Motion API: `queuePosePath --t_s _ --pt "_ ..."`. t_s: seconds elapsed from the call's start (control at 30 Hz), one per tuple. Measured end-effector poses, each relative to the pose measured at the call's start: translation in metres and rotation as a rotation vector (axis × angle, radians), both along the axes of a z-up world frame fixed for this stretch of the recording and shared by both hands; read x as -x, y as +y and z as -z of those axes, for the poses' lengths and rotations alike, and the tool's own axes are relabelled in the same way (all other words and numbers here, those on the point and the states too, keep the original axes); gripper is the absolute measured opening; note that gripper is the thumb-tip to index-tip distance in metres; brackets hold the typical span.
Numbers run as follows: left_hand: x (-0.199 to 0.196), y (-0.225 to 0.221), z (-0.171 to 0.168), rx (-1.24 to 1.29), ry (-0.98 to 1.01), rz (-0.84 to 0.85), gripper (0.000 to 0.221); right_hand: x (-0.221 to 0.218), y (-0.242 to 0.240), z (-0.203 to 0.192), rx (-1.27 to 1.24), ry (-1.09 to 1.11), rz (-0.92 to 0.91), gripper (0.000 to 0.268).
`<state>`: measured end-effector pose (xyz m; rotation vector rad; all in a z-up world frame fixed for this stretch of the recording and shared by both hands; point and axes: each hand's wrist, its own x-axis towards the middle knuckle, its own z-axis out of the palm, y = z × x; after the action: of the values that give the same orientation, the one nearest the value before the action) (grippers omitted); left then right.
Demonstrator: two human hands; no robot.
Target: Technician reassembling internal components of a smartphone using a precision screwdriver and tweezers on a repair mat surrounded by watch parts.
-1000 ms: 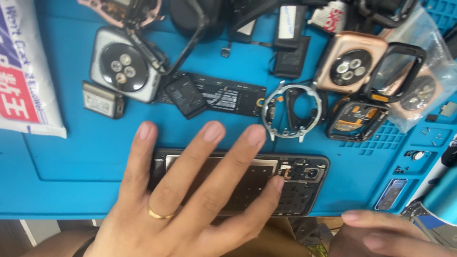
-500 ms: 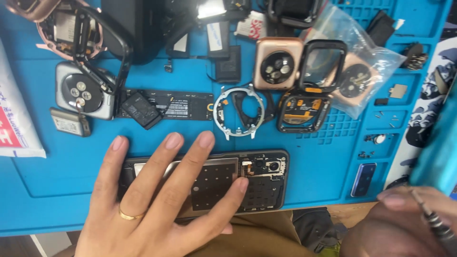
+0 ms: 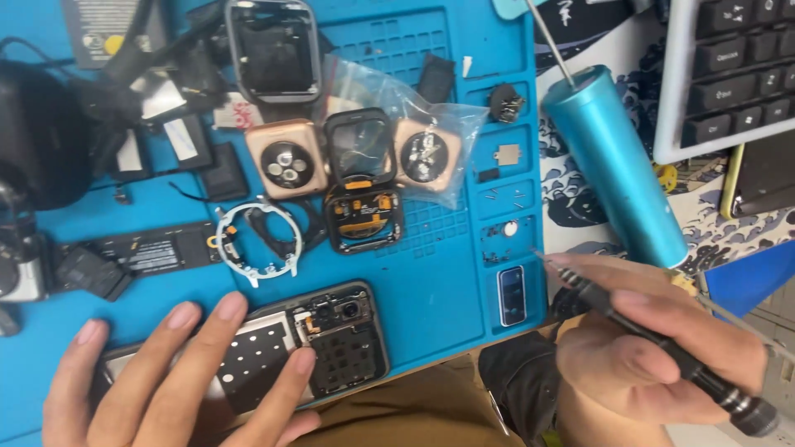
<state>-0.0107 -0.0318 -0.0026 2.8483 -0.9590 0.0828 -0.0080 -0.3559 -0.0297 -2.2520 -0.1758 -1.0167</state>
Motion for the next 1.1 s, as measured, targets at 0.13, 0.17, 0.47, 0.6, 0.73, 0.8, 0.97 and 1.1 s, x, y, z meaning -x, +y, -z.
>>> queuePosePath --t_s 0.13,0.17,0.47,0.6,0.73,0.8,0.97,1.1 --pt "0.005 0.002 0.005 -0.044 0.007 0.022 0.057 0.0 0.006 0.003 -0.099 -0.052 0.067 0.047" --pt "0.007 0.004 0.006 -0.045 0.005 0.033 0.061 0.003 0.003 0.001 -0.109 0.008 0.071 0.047" --pt "0.012 0.008 0.006 -0.05 0.015 0.116 0.063 0.01 -0.004 -0.005 -0.108 0.194 -0.049 0.035" --pt "0.01 0.009 0.004 -0.03 0.024 0.106 0.055 0.008 -0.001 0.005 -0.137 0.149 0.002 0.037" --pt "0.008 0.01 0.002 0.015 -0.01 0.124 0.045 -0.002 0.012 0.008 -0.132 -0.084 0.083 0.05" --pt "0.005 0.009 -0.004 0.035 -0.012 0.111 0.046 0.006 0.02 -0.001 -0.168 -0.088 0.093 0.052" --pt "-0.006 0.015 -0.012 0.244 -0.059 0.06 0.017 0.043 0.057 -0.015 -0.194 0.267 0.203 0.058" --pt "-0.004 0.032 -0.014 0.261 -0.08 0.032 0.013 0.039 0.1 -0.033 -0.243 0.461 0.077 0.074"
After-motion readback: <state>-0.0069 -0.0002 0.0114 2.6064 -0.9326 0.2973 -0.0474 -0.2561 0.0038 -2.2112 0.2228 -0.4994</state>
